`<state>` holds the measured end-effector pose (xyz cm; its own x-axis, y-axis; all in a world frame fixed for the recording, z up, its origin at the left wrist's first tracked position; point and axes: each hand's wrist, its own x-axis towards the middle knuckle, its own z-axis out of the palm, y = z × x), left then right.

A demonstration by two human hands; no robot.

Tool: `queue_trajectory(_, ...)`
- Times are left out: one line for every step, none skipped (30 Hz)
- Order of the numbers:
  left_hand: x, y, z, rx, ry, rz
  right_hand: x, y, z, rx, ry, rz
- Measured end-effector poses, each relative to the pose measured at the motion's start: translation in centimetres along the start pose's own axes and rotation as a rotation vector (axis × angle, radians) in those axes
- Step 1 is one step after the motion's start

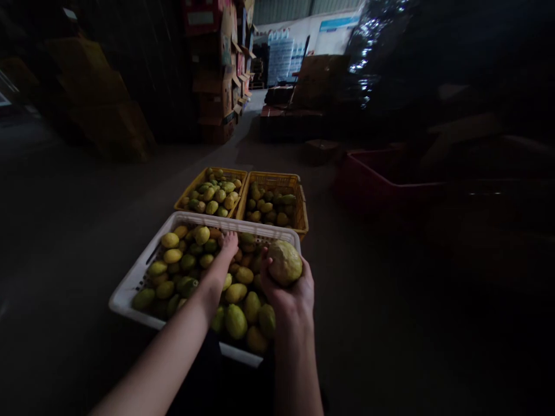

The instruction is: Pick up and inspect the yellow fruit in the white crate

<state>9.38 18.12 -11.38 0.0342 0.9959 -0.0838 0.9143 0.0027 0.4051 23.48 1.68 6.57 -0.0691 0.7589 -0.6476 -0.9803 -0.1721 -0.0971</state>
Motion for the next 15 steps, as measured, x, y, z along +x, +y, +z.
queue_trajectory(0.8,0.1,0.5,-0.003,0.002,-0.024,-0.1,-0.1,0.1,0.003,0.018,-0.003)
queue_trajectory(1.3,0.1,1.0,-0.01,0.004,-0.042,-0.1,-0.1,0.1,0.008,0.032,-0.013)
queue_trajectory(1.6,0.1,1.5,-0.019,0.006,-0.056,-0.1,-0.2,0.1,0.017,0.043,-0.028)
queue_trajectory(1.7,-0.1,1.9,-0.026,0.008,-0.065,0.0,-0.3,0.0,0.031,0.05,-0.045)
queue_trajectory(1.8,-0.2,2.3,-0.041,0.014,-0.07,0.1,-0.3,0.0,0.045,0.055,-0.062)
queue_trajectory(1.8,-0.3,2.5,-0.07,0.024,-0.075,0.1,-0.2,0.0,0.062,0.057,-0.079)
queue_trajectory(1.9,-0.4,2.7,-0.115,0.032,-0.078,0.2,-0.1,0.1,0.077,0.059,-0.089)
queue_trajectory(2.1,-0.5,2.8,-0.167,0.036,-0.08,0.2,0.0,0.2,0.091,0.063,-0.088)
queue_trajectory(2.2,-0.6,2.8,-0.216,0.032,-0.079,0.2,0.2,0.3,0.101,0.071,-0.077)
queue_trajectory(2.4,-0.7,2.7,-0.255,0.022,-0.069,0.1,0.4,0.5,0.108,0.082,-0.059)
queue_trajectory(2.5,-0.8,2.7,-0.274,0.005,-0.054,0.1,0.7,0.7,0.112,0.093,-0.038)
queue_trajectory(2.5,-0.9,2.6,-0.276,-0.013,-0.035,0.1,0.9,0.8,0.112,0.1,-0.02)
queue_trajectory(2.5,-1.1,2.5,-0.281,-0.027,-0.018,0.0,1.1,1.0,0.107,0.104,-0.007)
queue_trajectory(2.4,-1.3,2.5,-0.295,-0.032,-0.002,0.0,1.2,1.1,0.098,0.106,-0.005)
queue_trajectory(2.2,-1.5,2.4,-0.319,-0.032,0.011,0.0,1.3,1.2,0.086,0.105,-0.011)
